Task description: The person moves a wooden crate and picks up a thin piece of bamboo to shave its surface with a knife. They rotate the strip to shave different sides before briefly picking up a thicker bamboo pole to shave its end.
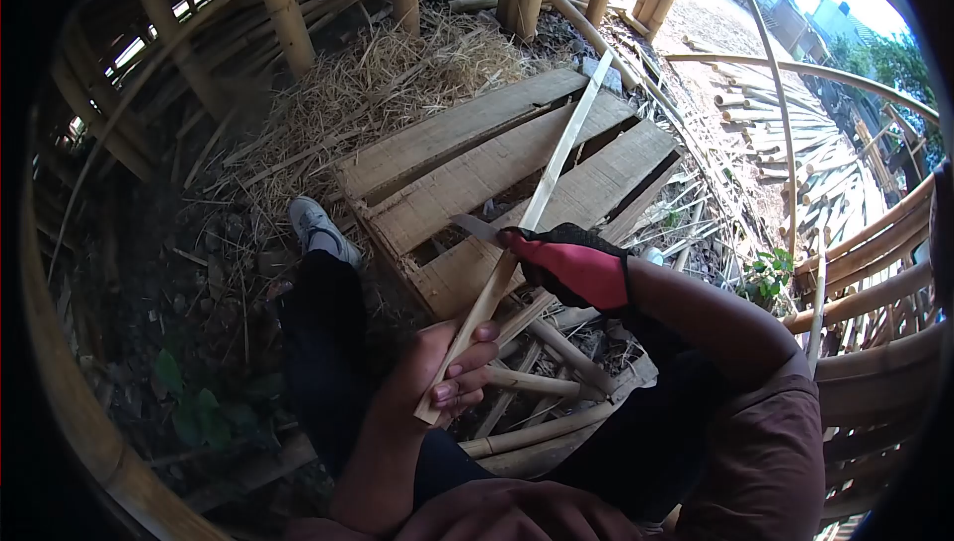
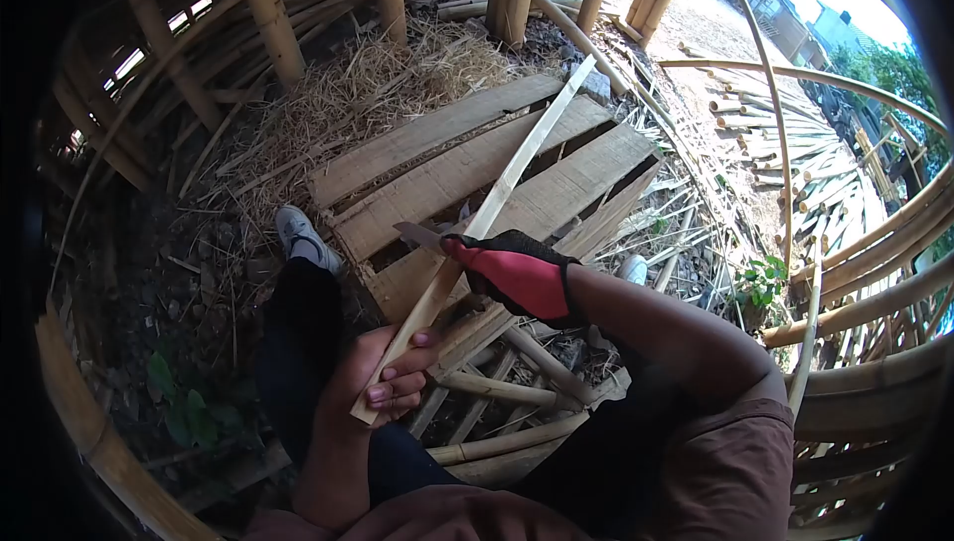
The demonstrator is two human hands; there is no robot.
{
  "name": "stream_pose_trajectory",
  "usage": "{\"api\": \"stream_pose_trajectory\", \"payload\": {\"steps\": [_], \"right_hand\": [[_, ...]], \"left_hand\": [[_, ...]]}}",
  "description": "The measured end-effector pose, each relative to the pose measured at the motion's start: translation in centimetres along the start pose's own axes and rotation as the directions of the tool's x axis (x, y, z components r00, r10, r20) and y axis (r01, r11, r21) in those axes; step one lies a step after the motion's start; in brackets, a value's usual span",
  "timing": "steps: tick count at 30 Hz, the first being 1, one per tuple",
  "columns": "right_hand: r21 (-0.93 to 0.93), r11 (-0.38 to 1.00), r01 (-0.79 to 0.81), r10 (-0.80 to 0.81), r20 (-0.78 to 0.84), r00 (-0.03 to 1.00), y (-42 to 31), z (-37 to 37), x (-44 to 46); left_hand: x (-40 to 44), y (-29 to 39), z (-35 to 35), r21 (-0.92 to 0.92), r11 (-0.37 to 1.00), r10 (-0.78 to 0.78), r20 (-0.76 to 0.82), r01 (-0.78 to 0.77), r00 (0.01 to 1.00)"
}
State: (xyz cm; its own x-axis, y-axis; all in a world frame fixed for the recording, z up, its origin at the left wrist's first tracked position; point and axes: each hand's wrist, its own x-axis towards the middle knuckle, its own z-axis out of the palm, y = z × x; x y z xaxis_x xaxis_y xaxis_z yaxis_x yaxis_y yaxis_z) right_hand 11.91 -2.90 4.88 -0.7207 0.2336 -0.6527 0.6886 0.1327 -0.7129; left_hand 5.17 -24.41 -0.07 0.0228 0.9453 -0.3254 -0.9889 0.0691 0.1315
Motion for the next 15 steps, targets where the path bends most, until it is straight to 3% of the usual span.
{"api": "stream_pose_trajectory", "payload": {"steps": [5,8,9,11,15], "right_hand": [[0.014,0.998,0.055,-0.053,-0.119,0.992,1.6,-4.8,3.2],[-0.086,0.996,-0.025,0.021,-0.045,0.999,-0.8,-0.3,-0.5],[-0.077,0.989,0.125,-0.126,-0.015,0.992,0.2,0.7,0.0],[-0.088,0.995,0.045,-0.044,0.01,0.999,0.5,-0.9,0.5],[0.031,1.0,-0.004,0.008,-0.152,0.988,1.5,-4.0,2.5]], "left_hand": [[0.3,-0.3,0.3,0.029,1.0,0.007,-0.047,-0.005,0.999],[0.1,-0.1,0.1,-0.023,1.0,-0.004,-0.018,0.004,1.0],[-0.2,-0.1,0.0,0.001,1.0,0.003,-0.017,-0.003,1.0],[-0.1,-0.2,-0.1,0.025,1.0,0.001,-0.02,0.0,1.0],[0.2,-0.4,0.2,-0.028,1.0,-0.008,-0.014,0.007,1.0]]}}
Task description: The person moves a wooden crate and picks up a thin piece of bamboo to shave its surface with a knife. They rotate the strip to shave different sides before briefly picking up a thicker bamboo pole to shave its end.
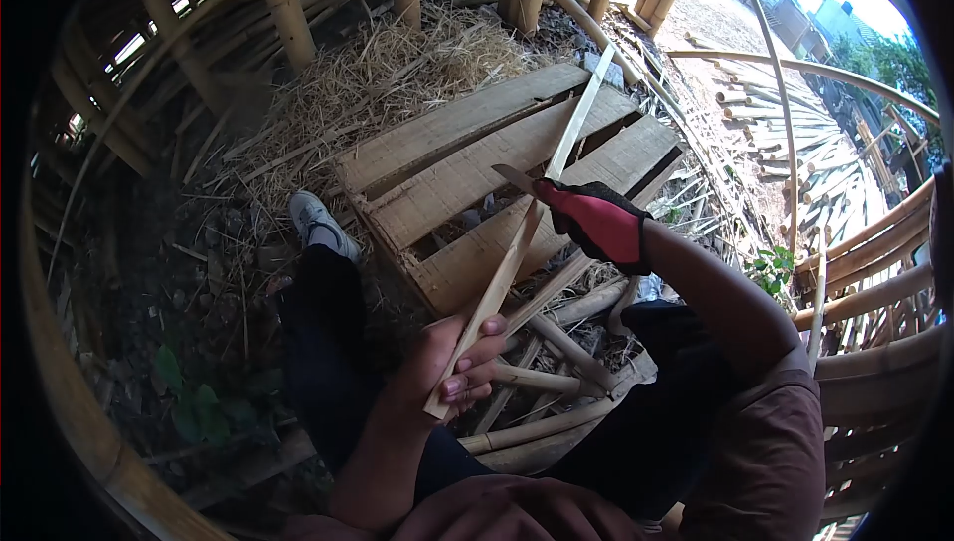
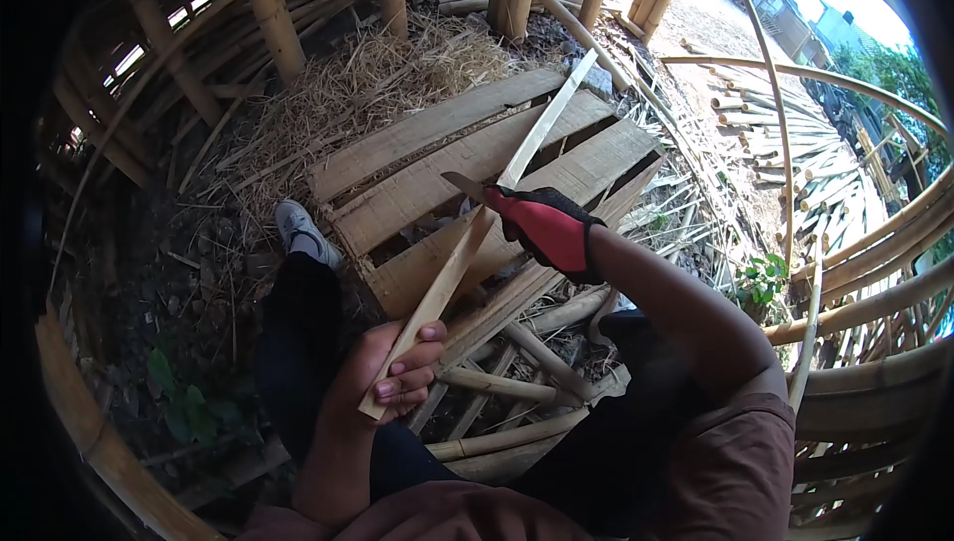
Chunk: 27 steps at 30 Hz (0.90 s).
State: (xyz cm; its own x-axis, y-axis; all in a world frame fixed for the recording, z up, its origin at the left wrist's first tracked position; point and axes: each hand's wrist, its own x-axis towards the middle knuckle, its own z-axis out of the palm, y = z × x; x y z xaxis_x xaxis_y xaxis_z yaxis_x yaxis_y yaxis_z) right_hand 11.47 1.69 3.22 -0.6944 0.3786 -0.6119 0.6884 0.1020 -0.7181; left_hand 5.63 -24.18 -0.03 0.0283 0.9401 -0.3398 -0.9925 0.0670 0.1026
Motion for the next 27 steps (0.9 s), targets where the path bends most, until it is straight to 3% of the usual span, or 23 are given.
{"api": "stream_pose_trajectory", "payload": {"steps": [3,4,6,8,10,13,16,17,20,22,23,26,27], "right_hand": [[-0.13,0.99,0.046,-0.025,0.157,0.987,-1.6,4.1,-3.6],[-0.02,1.0,0.022,-0.019,0.174,0.985,0.1,4.9,-2.3],[-0.065,0.998,0.003,0.012,0.218,0.976,-1.5,2.9,-2.8],[-0.063,0.998,0.031,-0.028,0.041,0.999,-0.8,0.4,-0.7],[0.028,1.0,0.001,-0.001,0.001,1.0,-1.4,1.0,-1.2],[-0.194,0.971,0.138,-0.115,0.127,0.985,-0.5,5.1,-3.5],[-0.091,0.996,-0.007,0.021,0.16,0.987,-1.3,2.9,-2.6],[-0.085,0.994,0.062,-0.057,0.067,0.996,-1.7,1.7,-2.4],[-0.094,0.996,0.001,0.001,0.02,1.0,-2.3,1.6,-3.1],[-0.132,0.987,0.09,-0.063,0.193,0.979,-0.4,5.0,-3.8],[-0.134,0.984,0.119,-0.098,0.15,0.984,-0.5,5.8,-4.7],[-0.043,0.999,-0.022,0.029,0.17,0.985,-0.8,2.9,-2.8],[-0.072,0.997,0.025,-0.02,0.066,0.998,-1.0,1.5,-2.3]], "left_hand": [[-0.2,0.3,-0.4,0.011,1.0,0.011,0.021,-0.011,1.0],[-0.3,0.3,-0.5,0.033,0.999,0.019,0.022,-0.02,1.0],[0.0,0.1,-0.5,0.03,0.999,0.015,-0.002,-0.015,1.0],[0.2,-0.2,-0.2,0.02,1.0,0.02,-0.029,-0.02,0.999],[0.3,0.1,0.2,0.049,0.999,0.007,-0.028,-0.006,1.0],[0.4,0.0,-0.7,0.069,0.997,0.028,-0.016,-0.026,0.999],[0.6,-0.3,-0.3,0.092,0.995,0.028,-0.037,-0.024,0.999],[0.8,-0.4,-0.1,0.089,0.996,0.031,-0.037,-0.027,0.999],[0.8,0.1,0.2,0.123,0.992,0.034,-0.063,-0.026,0.997],[0.7,0.1,-0.3,0.146,0.988,0.05,-0.05,-0.042,0.998],[0.7,0.0,-0.3,0.142,0.989,0.051,-0.053,-0.043,0.997],[0.8,-0.3,-0.1,0.15,0.988,0.05,-0.063,-0.04,0.997],[0.9,-0.1,0.1,0.12,0.992,0.042,-0.046,-0.036,0.998]]}}
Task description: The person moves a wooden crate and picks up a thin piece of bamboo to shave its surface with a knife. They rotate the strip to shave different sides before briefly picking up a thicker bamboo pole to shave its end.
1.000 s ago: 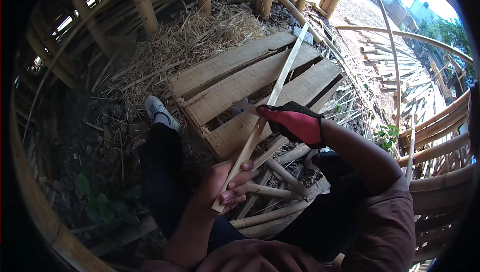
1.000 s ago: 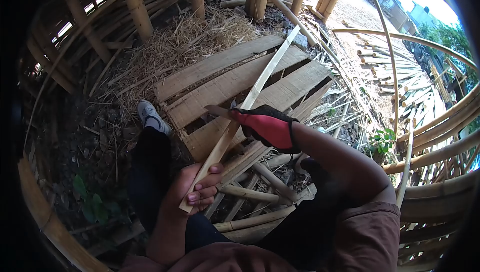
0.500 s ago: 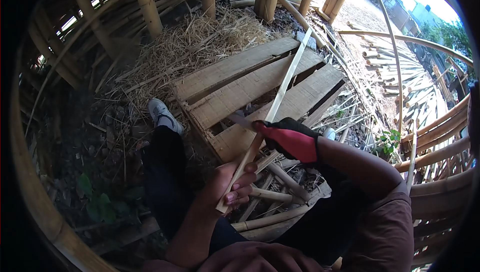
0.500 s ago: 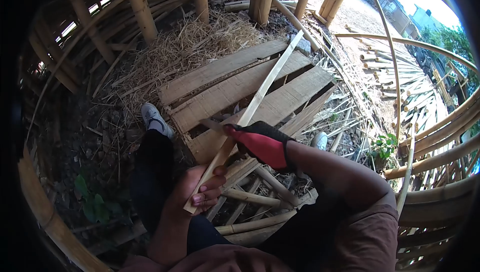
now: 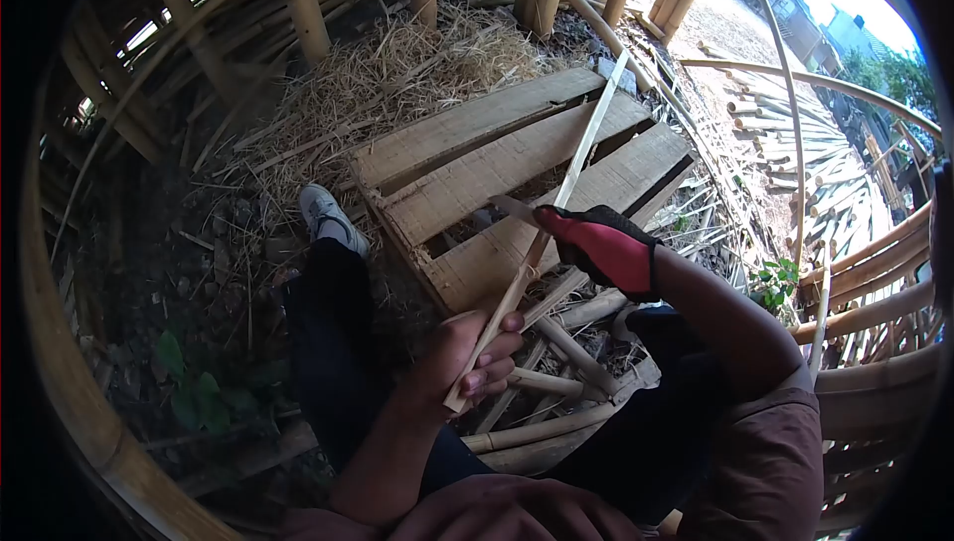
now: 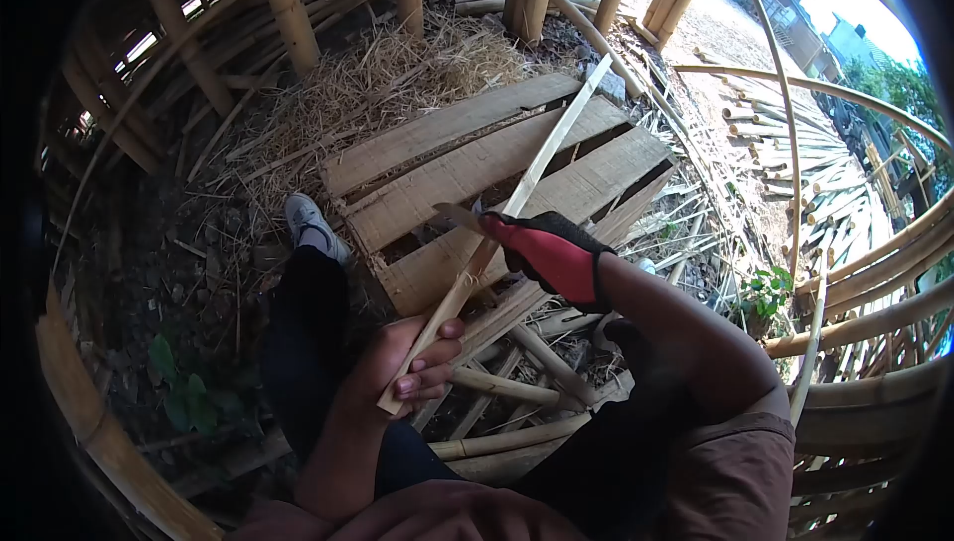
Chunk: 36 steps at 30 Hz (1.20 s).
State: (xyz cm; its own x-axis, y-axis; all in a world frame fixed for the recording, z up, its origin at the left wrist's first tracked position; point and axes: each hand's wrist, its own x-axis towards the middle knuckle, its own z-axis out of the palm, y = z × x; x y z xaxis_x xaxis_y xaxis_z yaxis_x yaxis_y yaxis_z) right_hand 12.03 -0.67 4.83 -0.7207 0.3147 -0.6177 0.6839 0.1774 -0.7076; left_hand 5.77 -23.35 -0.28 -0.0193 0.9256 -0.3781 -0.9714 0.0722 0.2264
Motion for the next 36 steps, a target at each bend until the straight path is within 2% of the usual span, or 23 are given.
{"api": "stream_pose_trajectory", "payload": {"steps": [1,3,4,5,7,9,10,11,13,14,16,19,21,22,25,27,28,29,31,33,36], "right_hand": [[-0.021,0.999,-0.038,0.036,-0.099,0.994,-0.2,-0.6,0.5],[0.025,1.0,0.006,-0.005,-0.014,1.0,-0.3,0.3,-0.3],[-0.042,0.999,-0.017,0.019,0.042,0.999,-0.5,2.2,-1.0],[-0.057,0.995,0.081,-0.07,0.163,0.984,1.2,3.9,-0.7],[-0.134,0.991,0.021,0.025,0.333,0.943,0.4,5.0,-2.4],[-0.114,0.978,0.175,-0.154,0.175,0.973,1.0,3.6,-1.9],[0.023,0.999,0.031,-0.033,0.071,0.997,-0.5,3.2,-2.9],[0.124,0.992,-0.035,0.034,0.012,0.999,0.0,2.4,-1.8],[0.235,0.969,-0.081,0.069,0.06,0.996,0.8,1.8,-1.1],[0.234,0.969,-0.076,0.066,0.053,0.996,1.0,1.9,-1.1],[0.416,0.905,-0.084,0.065,0.06,0.996,1.1,2.9,-1.4],[0.509,0.857,-0.073,0.051,0.055,0.997,1.6,3.6,-0.8],[0.536,0.844,-0.022,0.005,0.033,0.999,2.0,3.5,-0.2],[0.562,0.827,0.024,-0.035,0.008,0.999,1.9,3.6,-0.2],[0.597,0.802,0.031,0.022,-0.08,0.997,1.7,3.6,0.7],[0.579,0.808,0.109,-0.011,-0.171,0.985,2.0,3.7,2.2],[0.637,0.765,0.096,-0.023,-0.122,0.992,1.7,3.2,2.2],[0.622,0.779,0.074,-0.001,-0.117,0.993,1.3,3.0,2.2],[0.629,0.772,0.09,0.034,-0.183,0.983,0.4,3.5,2.6],[0.704,0.699,0.127,-0.035,-0.144,0.989,0.4,3.4,3.0],[0.679,0.723,0.124,-0.021,-0.158,0.987,-0.4,3.9,2.8]], "left_hand": [[0.0,0.2,0.1,-0.025,1.0,-0.009,0.016,0.009,1.0],[0.0,0.5,0.0,-0.003,1.0,-0.001,0.02,0.001,1.0],[0.0,0.5,-0.1,0.007,1.0,0.007,0.017,-0.007,1.0],[0.1,0.3,-0.5,0.003,1.0,0.009,0.015,-0.009,1.0],[0.1,-0.2,-1.3,0.102,0.994,0.043,-0.005,-0.042,0.999],[0.2,0.0,-0.1,0.112,0.993,0.034,-0.045,-0.029,0.998],[0.2,0.1,0.5,0.125,0.992,0.033,-0.082,-0.023,0.996],[0.2,0.1,0.6,0.128,0.991,0.038,-0.078,-0.028,0.996],[0.2,-0.1,0.6,0.159,0.986,0.053,-0.06,-0.043,0.997],[0.4,-0.2,0.5,0.137,0.99,0.04,-0.042,-0.033,0.998],[0.4,-0.3,1.0,0.176,0.984,0.049,-0.048,-0.04,0.998],[0.5,-0.6,0.8,0.192,0.979,0.07,-0.045,-0.06,0.996],[0.5,-0.5,0.6,0.176,0.981,0.084,-0.032,-0.077,0.996],[0.5,-0.5,0.6,0.106,0.991,0.078,0.016,-0.079,0.997],[0.6,-0.3,0.2,-0.022,0.998,0.053,0.075,-0.052,0.996],[0.6,0.0,-0.8,-0.127,0.992,0.04,0.134,-0.023,0.99],[0.5,0.3,-1.2,-0.164,0.986,0.055,0.147,-0.03,0.988],[0.6,0.4,-1.5,-0.204,0.979,0.053,0.163,-0.019,0.985],[0.3,0.9,-1.4,-0.278,0.96,0.092,0.192,-0.036,0.977],[-0.2,1.4,-0.7,-0.231,0.968,0.136,0.161,-0.097,0.978],[-0.3,2.1,-0.8,-0.272,0.957,0.147,0.163,-0.099,0.976]]}}
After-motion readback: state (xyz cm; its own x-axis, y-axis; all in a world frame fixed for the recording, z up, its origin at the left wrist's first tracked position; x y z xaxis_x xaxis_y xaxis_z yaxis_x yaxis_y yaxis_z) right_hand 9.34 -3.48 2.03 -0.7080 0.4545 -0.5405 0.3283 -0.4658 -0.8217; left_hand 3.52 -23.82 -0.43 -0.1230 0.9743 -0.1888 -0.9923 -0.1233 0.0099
